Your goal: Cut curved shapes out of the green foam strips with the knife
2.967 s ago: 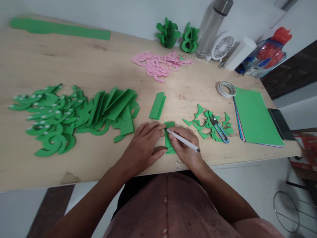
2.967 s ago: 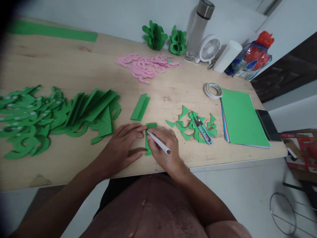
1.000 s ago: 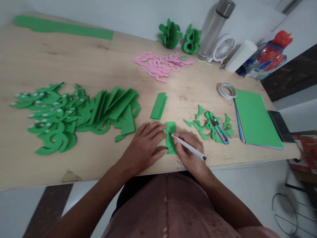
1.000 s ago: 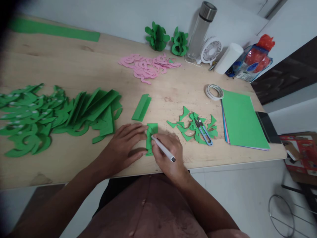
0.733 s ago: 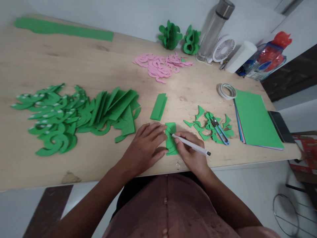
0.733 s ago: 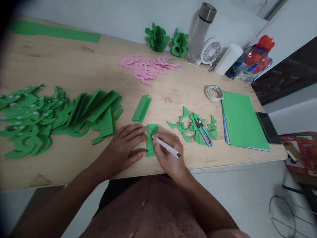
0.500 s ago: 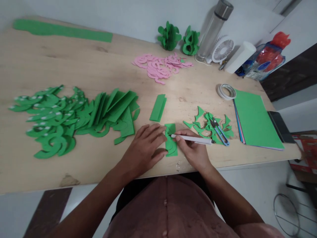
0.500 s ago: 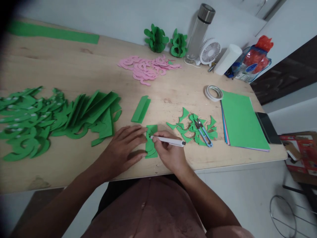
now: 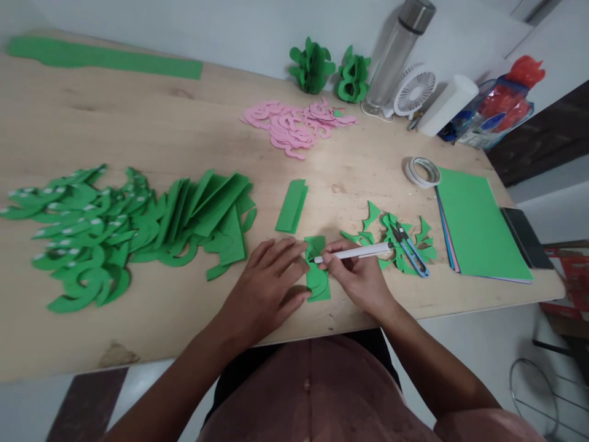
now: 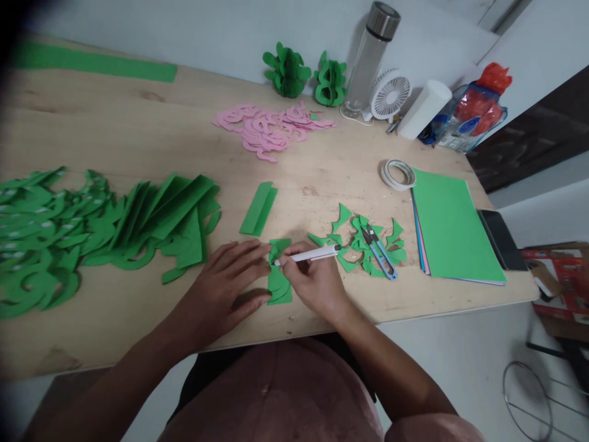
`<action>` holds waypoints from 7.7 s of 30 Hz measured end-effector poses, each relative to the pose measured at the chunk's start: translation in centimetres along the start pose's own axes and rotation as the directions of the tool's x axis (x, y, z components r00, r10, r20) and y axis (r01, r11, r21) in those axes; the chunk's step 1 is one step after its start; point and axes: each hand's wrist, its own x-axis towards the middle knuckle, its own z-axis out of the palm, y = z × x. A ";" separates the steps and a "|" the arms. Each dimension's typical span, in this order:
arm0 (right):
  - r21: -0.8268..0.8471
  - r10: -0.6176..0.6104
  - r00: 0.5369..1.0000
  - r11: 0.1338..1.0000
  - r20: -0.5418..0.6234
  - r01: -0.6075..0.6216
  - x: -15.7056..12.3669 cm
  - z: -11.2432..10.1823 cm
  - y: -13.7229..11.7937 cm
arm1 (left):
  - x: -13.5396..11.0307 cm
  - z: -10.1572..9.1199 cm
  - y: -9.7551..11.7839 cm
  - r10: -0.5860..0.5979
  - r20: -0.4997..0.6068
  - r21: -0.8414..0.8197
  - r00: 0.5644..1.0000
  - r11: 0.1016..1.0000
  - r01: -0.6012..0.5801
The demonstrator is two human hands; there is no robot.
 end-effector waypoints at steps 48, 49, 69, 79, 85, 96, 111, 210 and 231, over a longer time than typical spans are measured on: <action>-0.229 -0.042 0.998 0.972 0.050 0.053 -0.5 -0.1 -0.7 | -0.2 0.0 0.1 -0.022 -0.022 -0.023 1.000 0.999 0.022; -0.222 -0.045 0.998 0.973 0.046 0.054 -0.5 -0.1 -0.8 | -0.2 0.0 0.1 -0.024 -0.022 -0.025 0.999 0.999 0.023; -0.342 -0.110 0.993 0.932 0.049 0.121 -0.3 -0.7 -1.2 | 0.0 -0.2 0.1 -0.035 -0.010 -0.036 0.999 0.999 0.035; -0.497 -0.234 0.969 0.833 0.083 0.244 -0.8 -0.7 -1.7 | -0.2 0.4 0.2 -0.047 -0.029 -0.031 0.998 0.998 0.046; -0.534 -0.264 0.961 0.802 0.082 0.266 -1.0 -0.5 -1.7 | -0.3 0.5 0.1 -0.043 -0.039 -0.031 0.998 0.999 0.041; -0.553 -0.292 0.953 0.783 0.080 0.286 -0.6 -0.4 -1.8 | -0.4 0.5 0.2 -0.041 -0.034 -0.031 0.999 0.999 0.040; -0.556 -0.354 0.928 0.751 0.116 0.356 -0.3 -0.2 -1.8 | -0.2 0.4 0.2 -0.050 -0.038 -0.035 0.998 0.998 0.048; -0.741 -0.561 0.802 0.448 0.204 0.501 -4.6 -0.3 0.2 | 0.2 -0.6 -0.1 -0.009 0.058 -0.046 0.998 0.999 0.011; -0.329 -0.230 0.970 0.925 -0.085 0.190 -4.5 0.6 0.0 | 0.2 -0.3 -0.2 0.021 0.024 -0.029 0.999 0.999 -0.021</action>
